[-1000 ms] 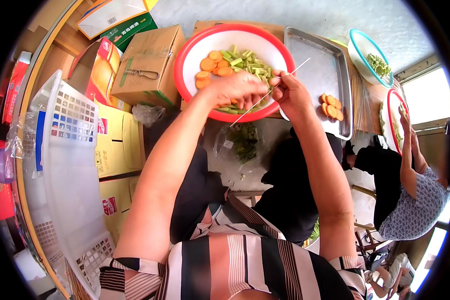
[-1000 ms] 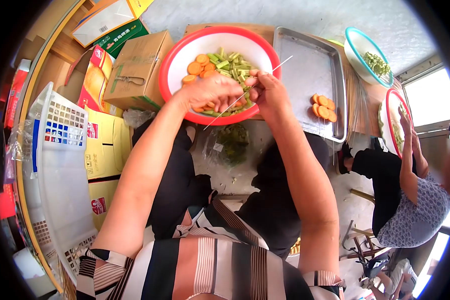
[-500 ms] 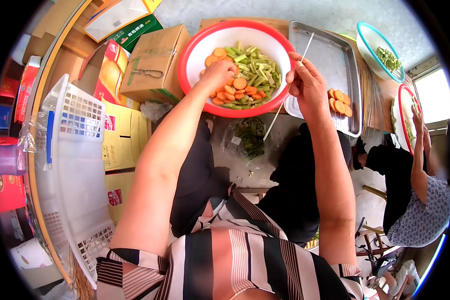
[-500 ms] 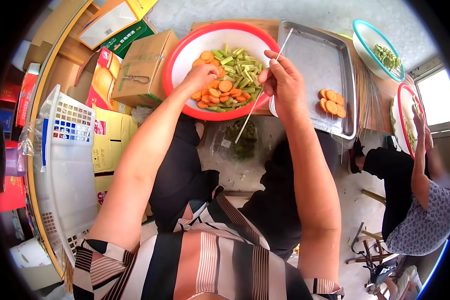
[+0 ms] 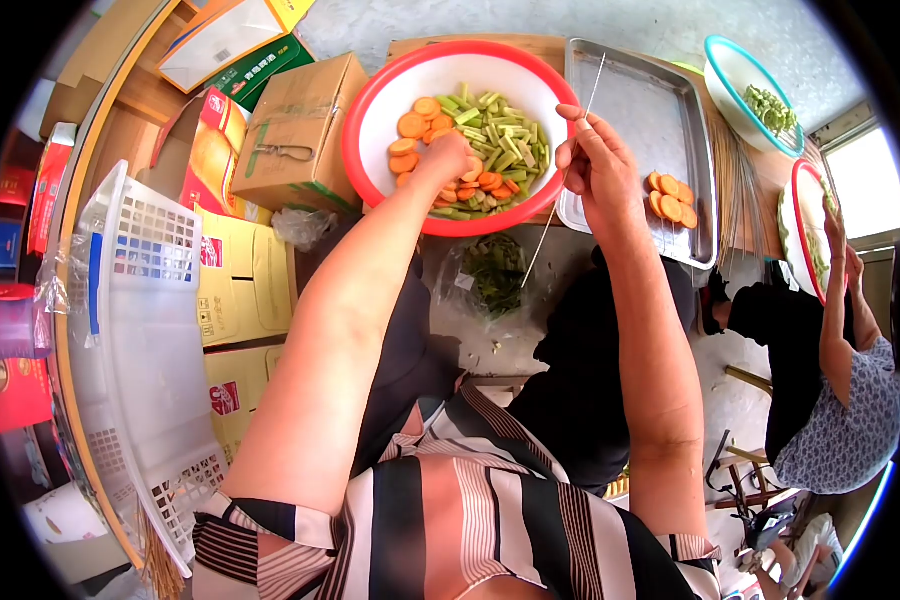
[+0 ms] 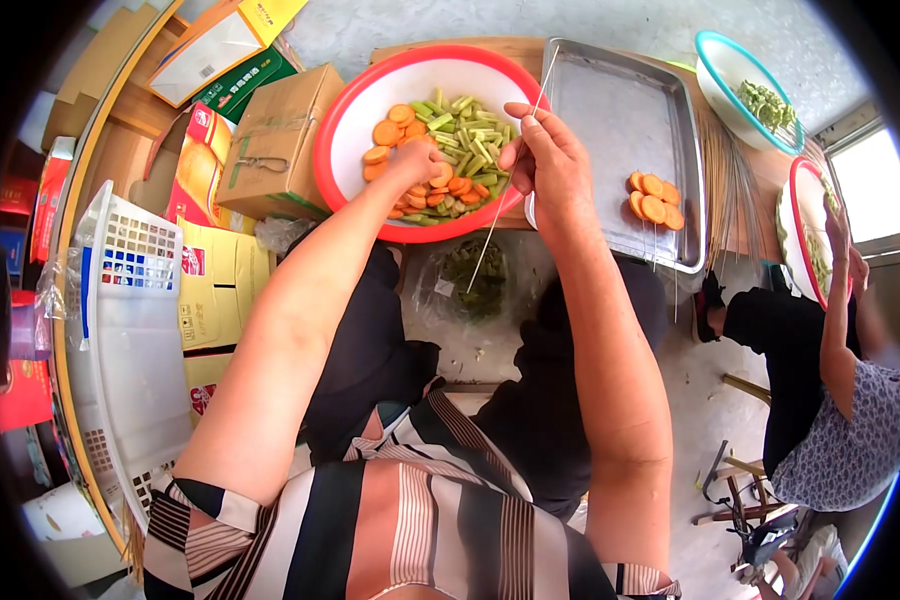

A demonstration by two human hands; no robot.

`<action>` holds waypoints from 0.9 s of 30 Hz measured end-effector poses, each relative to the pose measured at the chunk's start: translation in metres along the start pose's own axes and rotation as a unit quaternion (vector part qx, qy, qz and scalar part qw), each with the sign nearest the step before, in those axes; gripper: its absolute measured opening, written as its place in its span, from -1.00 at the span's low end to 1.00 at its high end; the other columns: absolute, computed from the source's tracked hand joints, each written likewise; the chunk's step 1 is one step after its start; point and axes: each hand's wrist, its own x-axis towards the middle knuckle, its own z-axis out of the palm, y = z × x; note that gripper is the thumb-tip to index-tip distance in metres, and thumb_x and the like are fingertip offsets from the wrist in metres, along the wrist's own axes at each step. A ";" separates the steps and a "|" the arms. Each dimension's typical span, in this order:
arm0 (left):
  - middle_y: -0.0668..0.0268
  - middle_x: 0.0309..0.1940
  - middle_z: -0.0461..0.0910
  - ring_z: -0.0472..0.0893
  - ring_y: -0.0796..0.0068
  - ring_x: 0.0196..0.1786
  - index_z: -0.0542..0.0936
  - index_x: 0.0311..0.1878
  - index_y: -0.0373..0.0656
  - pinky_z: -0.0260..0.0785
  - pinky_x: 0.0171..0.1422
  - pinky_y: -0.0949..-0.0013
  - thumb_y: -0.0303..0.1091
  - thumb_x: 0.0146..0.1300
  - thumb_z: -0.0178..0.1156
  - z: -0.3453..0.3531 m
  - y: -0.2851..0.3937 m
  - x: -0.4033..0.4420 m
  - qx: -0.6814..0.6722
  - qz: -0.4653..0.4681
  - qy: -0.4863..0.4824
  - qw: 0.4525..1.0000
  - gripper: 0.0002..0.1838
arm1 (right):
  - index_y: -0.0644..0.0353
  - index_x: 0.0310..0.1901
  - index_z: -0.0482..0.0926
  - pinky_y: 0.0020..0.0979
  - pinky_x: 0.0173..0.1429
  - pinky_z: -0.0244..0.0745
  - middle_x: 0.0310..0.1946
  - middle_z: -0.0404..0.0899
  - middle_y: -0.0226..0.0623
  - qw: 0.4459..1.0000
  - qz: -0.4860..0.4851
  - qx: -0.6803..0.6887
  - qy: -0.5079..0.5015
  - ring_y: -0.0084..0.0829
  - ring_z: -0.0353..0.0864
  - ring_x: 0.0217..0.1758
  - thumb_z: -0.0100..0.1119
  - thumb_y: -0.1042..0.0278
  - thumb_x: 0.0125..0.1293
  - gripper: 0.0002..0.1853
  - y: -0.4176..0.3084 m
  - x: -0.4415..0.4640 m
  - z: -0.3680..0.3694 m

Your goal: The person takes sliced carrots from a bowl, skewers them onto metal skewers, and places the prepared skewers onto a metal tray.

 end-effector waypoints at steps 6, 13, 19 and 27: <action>0.33 -0.52 0.60 0.57 0.48 -0.49 0.58 -0.43 -0.20 0.41 -0.38 0.40 -0.22 -0.02 0.37 -0.016 0.024 -0.016 -0.363 0.036 0.069 0.929 -0.75 | 0.26 -0.01 0.49 -0.67 -0.57 0.09 -0.60 0.45 -0.45 0.999 -0.012 -0.033 -0.009 -0.72 0.21 -0.66 -0.10 0.34 0.41 -0.74 0.006 0.003 -0.001; 0.17 -0.31 0.59 0.62 0.30 -0.24 0.47 -0.24 -0.21 0.48 -0.27 0.40 -0.28 0.18 0.17 -0.077 0.049 -0.064 -0.776 0.142 0.014 0.615 -0.79 | 0.28 -0.05 0.50 -0.65 -0.59 0.03 -0.69 0.32 -0.54 0.992 0.038 -0.094 -0.071 -0.72 0.17 -0.69 -0.10 0.34 0.40 -0.75 0.007 -0.010 0.022; 0.22 -0.49 0.47 0.44 0.39 -0.52 0.45 -0.28 -0.19 0.25 -0.47 0.41 -0.14 0.22 0.10 -0.082 0.037 -0.065 -0.842 0.095 0.020 0.531 -0.72 | 0.32 -0.07 0.54 -0.62 -0.61 0.04 -0.74 0.26 -0.58 0.979 0.063 -0.154 -0.114 -0.73 0.15 -0.72 -0.10 0.36 0.37 -0.73 0.014 -0.019 0.044; 0.23 -0.51 0.41 0.32 0.41 -0.50 0.47 -0.32 -0.28 0.19 -0.44 0.39 0.35 0.31 -0.43 -0.080 0.037 -0.062 -0.861 0.093 -0.038 0.499 -0.21 | 0.32 -0.04 0.54 -0.62 -0.61 0.07 -0.71 0.25 -0.59 0.973 0.061 -0.172 -0.138 -0.73 0.17 -0.71 -0.08 0.39 0.36 -0.73 0.027 -0.016 0.049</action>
